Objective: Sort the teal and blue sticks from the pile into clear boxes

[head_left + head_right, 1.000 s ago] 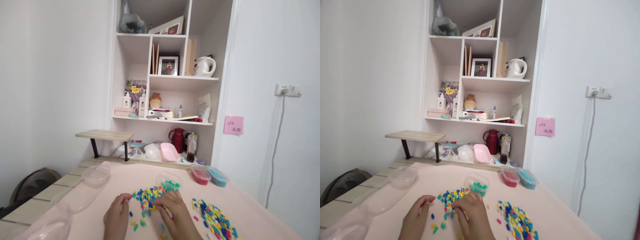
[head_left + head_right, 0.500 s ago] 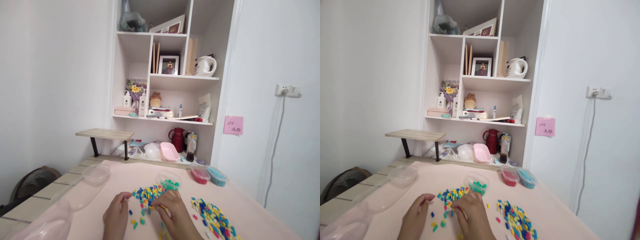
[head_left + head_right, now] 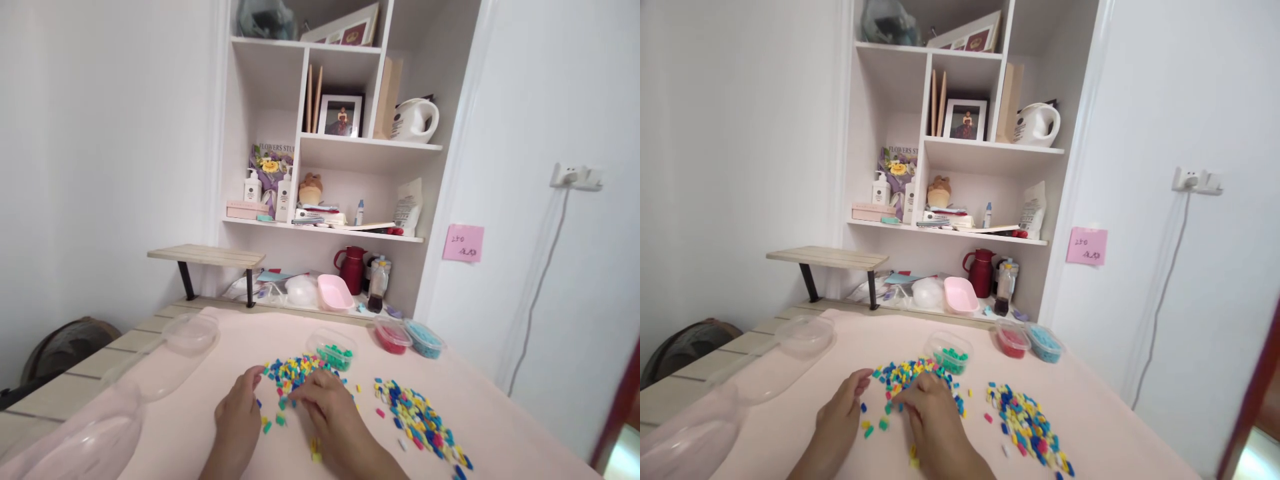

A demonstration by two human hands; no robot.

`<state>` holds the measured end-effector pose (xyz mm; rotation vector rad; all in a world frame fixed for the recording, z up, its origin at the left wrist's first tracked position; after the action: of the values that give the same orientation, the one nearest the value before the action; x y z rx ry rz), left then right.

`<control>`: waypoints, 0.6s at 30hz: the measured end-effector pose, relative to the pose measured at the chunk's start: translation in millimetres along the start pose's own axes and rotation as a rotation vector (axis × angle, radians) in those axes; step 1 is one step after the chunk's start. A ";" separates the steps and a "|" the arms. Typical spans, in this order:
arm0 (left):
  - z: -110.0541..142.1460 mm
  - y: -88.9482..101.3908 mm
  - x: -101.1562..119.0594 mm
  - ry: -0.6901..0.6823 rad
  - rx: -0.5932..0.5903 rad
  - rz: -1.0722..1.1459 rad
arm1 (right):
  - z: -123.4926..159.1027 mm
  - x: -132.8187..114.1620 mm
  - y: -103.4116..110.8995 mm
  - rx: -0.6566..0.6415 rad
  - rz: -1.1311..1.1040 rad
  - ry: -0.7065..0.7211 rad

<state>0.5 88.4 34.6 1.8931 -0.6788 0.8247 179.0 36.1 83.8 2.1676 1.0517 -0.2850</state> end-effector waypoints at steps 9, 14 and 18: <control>12.7 -12.5 10.2 -0.169 -0.071 -0.205 | 2.7 -9.8 -10.7 -0.100 0.026 0.011; 10.7 -10.2 9.3 -0.131 -0.067 -0.182 | 9.0 -10.6 -22.0 -0.225 0.101 -0.058; 8.9 -9.9 8.5 -0.095 -0.086 -0.158 | 15.0 -7.4 -27.0 -0.319 0.163 -0.097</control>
<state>15.4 83.5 32.9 1.8904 -0.6036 0.5999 155.3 33.0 62.9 1.9175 0.8002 -0.1346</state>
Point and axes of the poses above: each hand's wrist, its own z-axis away from the middle knuckle, its own y-axis out of the back of the hand, x = y × z, the point moved 8 cm from there along -z, towards the middle knuckle, and after that the axes turned 14 degrees about x, right-handed, at the moved point
